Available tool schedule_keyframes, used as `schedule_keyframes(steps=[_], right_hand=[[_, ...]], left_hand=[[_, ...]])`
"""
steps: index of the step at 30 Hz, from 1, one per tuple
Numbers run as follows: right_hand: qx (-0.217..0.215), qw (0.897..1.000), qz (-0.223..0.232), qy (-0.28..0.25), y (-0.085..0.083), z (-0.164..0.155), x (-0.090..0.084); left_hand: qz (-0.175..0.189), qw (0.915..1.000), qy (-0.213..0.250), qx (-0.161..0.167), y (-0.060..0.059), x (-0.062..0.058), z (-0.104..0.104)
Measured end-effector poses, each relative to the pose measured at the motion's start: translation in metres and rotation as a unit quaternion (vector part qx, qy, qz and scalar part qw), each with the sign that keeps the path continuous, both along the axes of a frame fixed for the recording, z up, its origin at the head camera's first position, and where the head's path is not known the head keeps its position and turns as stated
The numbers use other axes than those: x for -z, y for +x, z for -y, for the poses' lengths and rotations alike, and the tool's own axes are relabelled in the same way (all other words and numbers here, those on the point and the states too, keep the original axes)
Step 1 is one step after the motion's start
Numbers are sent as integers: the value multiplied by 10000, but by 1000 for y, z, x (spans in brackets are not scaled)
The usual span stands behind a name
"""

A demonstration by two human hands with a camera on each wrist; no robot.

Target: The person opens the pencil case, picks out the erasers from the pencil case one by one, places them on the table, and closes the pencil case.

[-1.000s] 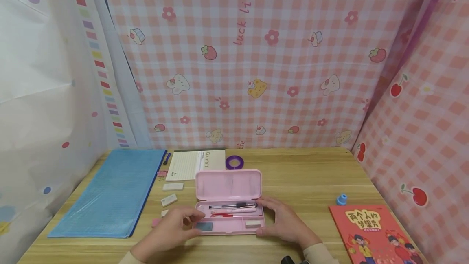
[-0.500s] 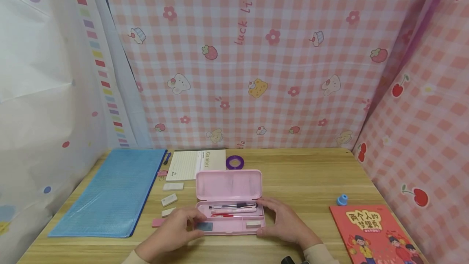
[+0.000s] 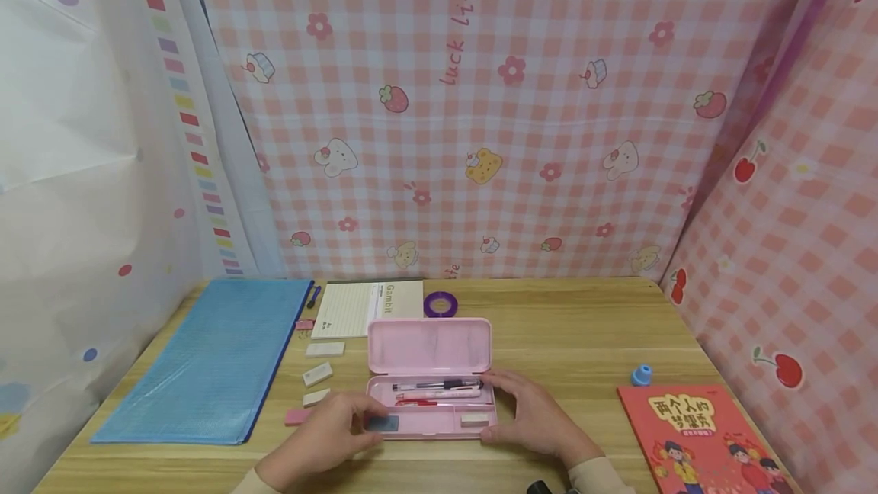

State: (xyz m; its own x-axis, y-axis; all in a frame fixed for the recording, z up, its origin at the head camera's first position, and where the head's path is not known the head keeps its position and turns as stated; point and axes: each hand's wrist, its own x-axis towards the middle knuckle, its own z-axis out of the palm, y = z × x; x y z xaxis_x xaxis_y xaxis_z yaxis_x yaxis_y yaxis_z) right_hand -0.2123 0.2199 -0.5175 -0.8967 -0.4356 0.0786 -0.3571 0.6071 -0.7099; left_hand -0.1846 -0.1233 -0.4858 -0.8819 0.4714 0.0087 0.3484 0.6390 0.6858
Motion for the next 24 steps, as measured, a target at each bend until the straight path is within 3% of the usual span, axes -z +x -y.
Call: schedule_keyframes(steps=[9, 24], right_hand=[[-12, 10000, 9, -9, 0, 0, 0], [-8, 10000, 17, -10, -1, -1, 3]], left_hand=[[-151, 9996, -223, 53, 2, -1, -4], [-221, 9997, -6, 103, 1, 1, -4]])
